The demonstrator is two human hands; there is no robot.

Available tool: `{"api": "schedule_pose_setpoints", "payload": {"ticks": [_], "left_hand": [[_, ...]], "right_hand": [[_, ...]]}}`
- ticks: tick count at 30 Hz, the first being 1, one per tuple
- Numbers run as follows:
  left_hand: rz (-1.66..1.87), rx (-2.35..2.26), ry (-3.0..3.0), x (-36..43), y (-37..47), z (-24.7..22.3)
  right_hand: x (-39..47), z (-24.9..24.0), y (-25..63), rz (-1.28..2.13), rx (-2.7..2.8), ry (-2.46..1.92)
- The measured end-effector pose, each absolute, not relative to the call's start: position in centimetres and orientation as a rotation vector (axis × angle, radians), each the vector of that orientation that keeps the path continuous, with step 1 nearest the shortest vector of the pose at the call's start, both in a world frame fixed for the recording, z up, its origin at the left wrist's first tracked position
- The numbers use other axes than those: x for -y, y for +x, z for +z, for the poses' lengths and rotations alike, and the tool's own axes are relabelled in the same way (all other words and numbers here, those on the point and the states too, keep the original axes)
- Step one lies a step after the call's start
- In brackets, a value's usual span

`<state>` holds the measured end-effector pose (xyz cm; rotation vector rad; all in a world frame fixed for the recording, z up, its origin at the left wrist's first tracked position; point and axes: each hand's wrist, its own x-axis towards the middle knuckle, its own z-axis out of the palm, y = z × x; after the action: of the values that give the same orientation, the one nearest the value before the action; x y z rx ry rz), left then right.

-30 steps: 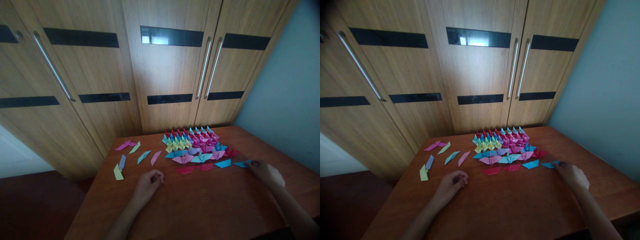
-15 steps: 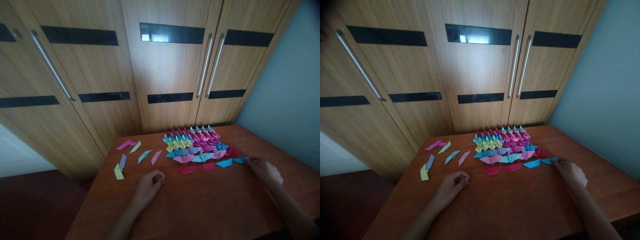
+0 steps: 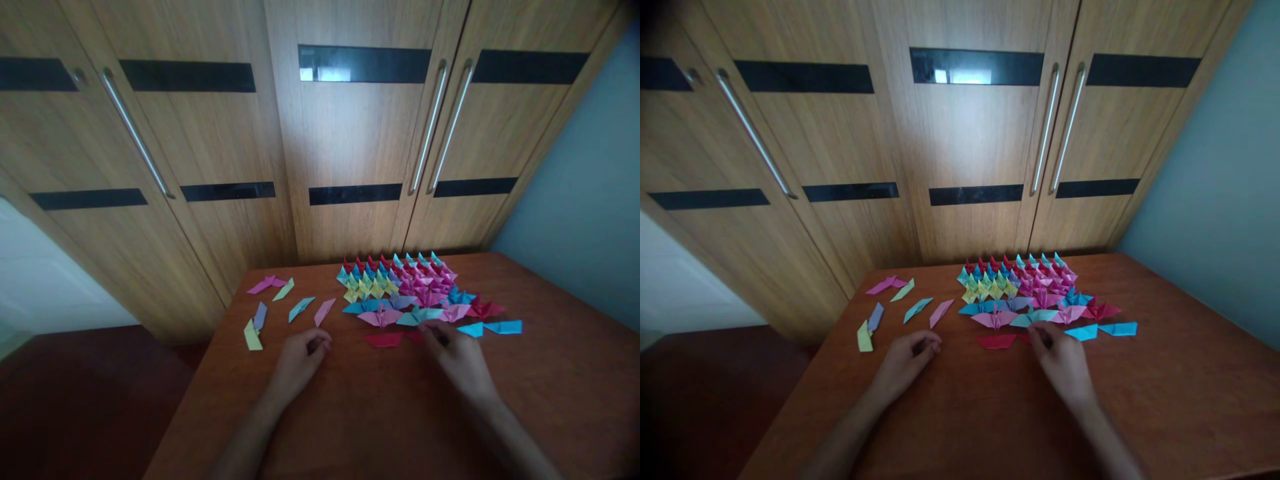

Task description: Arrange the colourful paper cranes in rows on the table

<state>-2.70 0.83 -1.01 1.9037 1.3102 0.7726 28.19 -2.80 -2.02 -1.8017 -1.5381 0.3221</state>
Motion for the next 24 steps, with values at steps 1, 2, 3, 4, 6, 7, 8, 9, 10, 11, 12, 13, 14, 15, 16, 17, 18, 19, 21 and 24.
{"api": "schedule_pose_setpoints", "payload": {"ticks": [1,2,3,4,6,7,8,9,10,11,12,13,14,15,16,17,18,19,21,24], "left_hand": [[0.790,-1.324,1.914,-1.0,-3.0,-0.9],[0.807,-1.342,1.927,-1.3,-3.4,-0.7],[0.820,-1.368,1.942,-1.5,-3.8,-0.6],[0.829,-1.407,1.958,-1.7,-4.3,-0.4],[0.830,-1.510,2.014,-2.1,-5.7,-0.2],[0.820,-1.568,2.056,-2.2,-6.5,-0.1],[0.805,-1.624,2.110,-2.3,-7.4,-0.1],[0.787,-1.676,2.173,-2.4,-8.5,-0.1],[0.763,-1.722,2.235,-2.4,-9.5,-0.2],[0.744,-1.772,2.282,-2.4,-10.6,-0.4],[0.718,-1.824,2.319,-2.4,-11.6,-0.6],[0.685,-1.878,2.349,-2.3,-12.6,-0.9],[0.647,-1.923,2.374,-2.2,-13.5,-1.2],[0.610,-1.958,2.394,-2.0,-14.3,-1.4],[0.580,-1.984,2.410,-1.8,-14.9,-1.7],[0.554,-1.997,2.420,-1.6,-15.4,-1.9],[0.533,-2.000,2.424,-1.4,-15.7,-2.1],[0.516,-1.997,2.422,-1.2,-15.9,-2.2],[0.493,-1.979,2.409,-0.9,-15.9,-2.2],[0.486,-1.956,2.382,-0.6,-15.2,-1.8]], "right_hand": [[2.7,-2.0,26.4,0.378,1.594,-1.742],[2.7,-2.1,24.8,0.447,1.653,-1.698],[2.7,-2.1,23.5,0.481,1.694,-1.666],[2.7,-2.2,22.4,0.511,1.736,-1.640],[2.9,-2.5,20.8,0.553,1.787,-1.602],[3.1,-2.7,20.3,0.577,1.806,-1.584],[3.3,-2.8,20.0,0.602,1.822,-1.567],[3.5,-3.0,19.8,0.624,1.836,-1.554],[3.7,-3.1,19.7,0.644,1.850,-1.543],[3.9,-3.2,19.6,0.655,1.858,-1.536],[4.1,-3.2,19.6,0.658,1.861,-1.533],[4.2,-3.2,19.6,0.662,1.860,-1.532],[4.2,-3.2,19.6,0.668,1.859,-1.530],[4.3,-3.2,19.6,0.675,1.858,-1.529],[4.3,-3.2,19.6,0.683,1.858,-1.527],[4.3,-3.2,19.6,0.688,1.859,-1.527],[4.2,-3.2,19.6,0.693,1.862,-1.526],[4.2,-3.3,19.6,0.694,1.863,-1.524],[4.1,-3.3,19.6,0.690,1.863,-1.520],[4.1,-3.4,19.6,0.683,1.863,-1.523]]}}
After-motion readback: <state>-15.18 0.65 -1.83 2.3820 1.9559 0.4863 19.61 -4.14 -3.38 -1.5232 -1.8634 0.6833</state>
